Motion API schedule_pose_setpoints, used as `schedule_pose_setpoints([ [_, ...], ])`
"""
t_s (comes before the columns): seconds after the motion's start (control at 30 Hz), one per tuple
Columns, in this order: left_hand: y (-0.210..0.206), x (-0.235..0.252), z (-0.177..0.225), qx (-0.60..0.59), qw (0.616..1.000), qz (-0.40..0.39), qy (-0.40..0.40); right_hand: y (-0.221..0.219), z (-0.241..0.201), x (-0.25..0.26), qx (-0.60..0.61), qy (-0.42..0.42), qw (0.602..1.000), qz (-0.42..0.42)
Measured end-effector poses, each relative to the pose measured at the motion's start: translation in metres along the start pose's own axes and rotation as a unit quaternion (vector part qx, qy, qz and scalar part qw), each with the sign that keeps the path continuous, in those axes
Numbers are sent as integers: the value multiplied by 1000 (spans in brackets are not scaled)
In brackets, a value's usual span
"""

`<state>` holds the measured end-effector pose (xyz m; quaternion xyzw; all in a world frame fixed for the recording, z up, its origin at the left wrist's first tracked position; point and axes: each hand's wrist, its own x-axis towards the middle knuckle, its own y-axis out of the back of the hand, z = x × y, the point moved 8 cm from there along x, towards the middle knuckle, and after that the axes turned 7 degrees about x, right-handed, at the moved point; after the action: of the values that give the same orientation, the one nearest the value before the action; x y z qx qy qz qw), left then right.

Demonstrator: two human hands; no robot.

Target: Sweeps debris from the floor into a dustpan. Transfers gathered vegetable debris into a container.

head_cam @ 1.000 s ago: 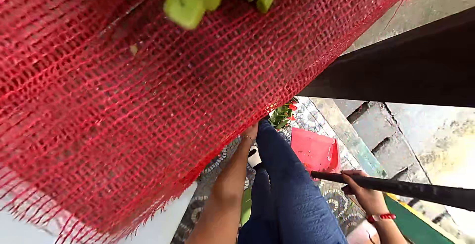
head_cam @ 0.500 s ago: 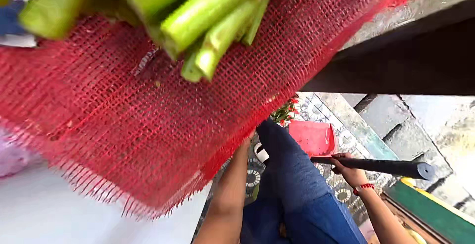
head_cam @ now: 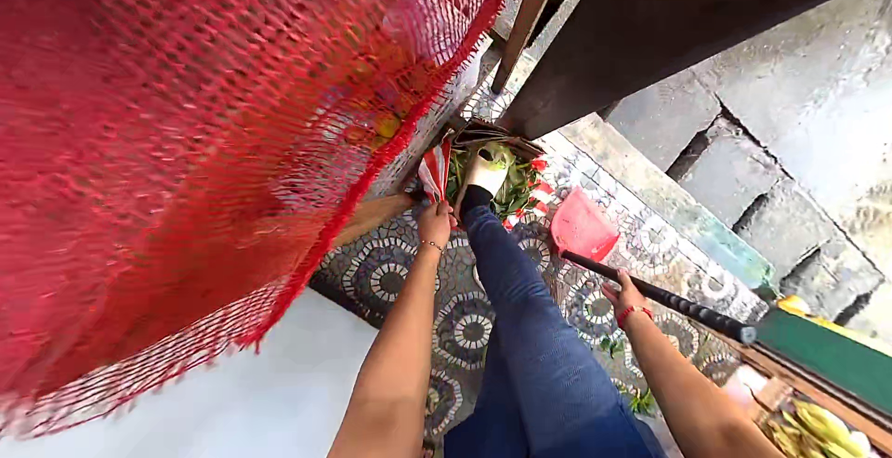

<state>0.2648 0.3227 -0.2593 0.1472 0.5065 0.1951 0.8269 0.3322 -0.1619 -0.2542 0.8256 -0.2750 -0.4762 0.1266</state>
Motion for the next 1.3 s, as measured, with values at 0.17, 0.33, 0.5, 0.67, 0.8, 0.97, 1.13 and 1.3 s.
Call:
schedule_pose_setpoints([
  [0.17, 3, 0, 0, 26, 1000, -10, 2, -67, 71, 5, 43, -186, 981, -36],
  [0.33, 1, 3, -4, 4, 1000, 9, -29, -196, 63, 17, -115, -104, 981, -119],
  [0.5, 0, 10, -20, 1, 1000, 2, -19, -291, 46, 80, -273, -27, 941, -199],
  [0.67, -12, 21, -65, 119, 990, -66, 25, -273, 9, 45, -557, 154, 785, -221],
  [0.8, -21, 31, -71, 157, 979, -120, 44, -279, -30, -40, -602, 202, 716, -290],
  [0.97, 45, 3, -4, -24, 997, 48, -48, -300, -41, -64, -633, 235, 667, -315],
  [1.13, -6, -14, -1, -40, 998, 6, -53, -272, -25, -55, -647, 207, 673, -292],
  [1.3, 7, -37, -37, -15, 999, -28, -8, -257, -1, -63, -705, 147, 630, -291],
])
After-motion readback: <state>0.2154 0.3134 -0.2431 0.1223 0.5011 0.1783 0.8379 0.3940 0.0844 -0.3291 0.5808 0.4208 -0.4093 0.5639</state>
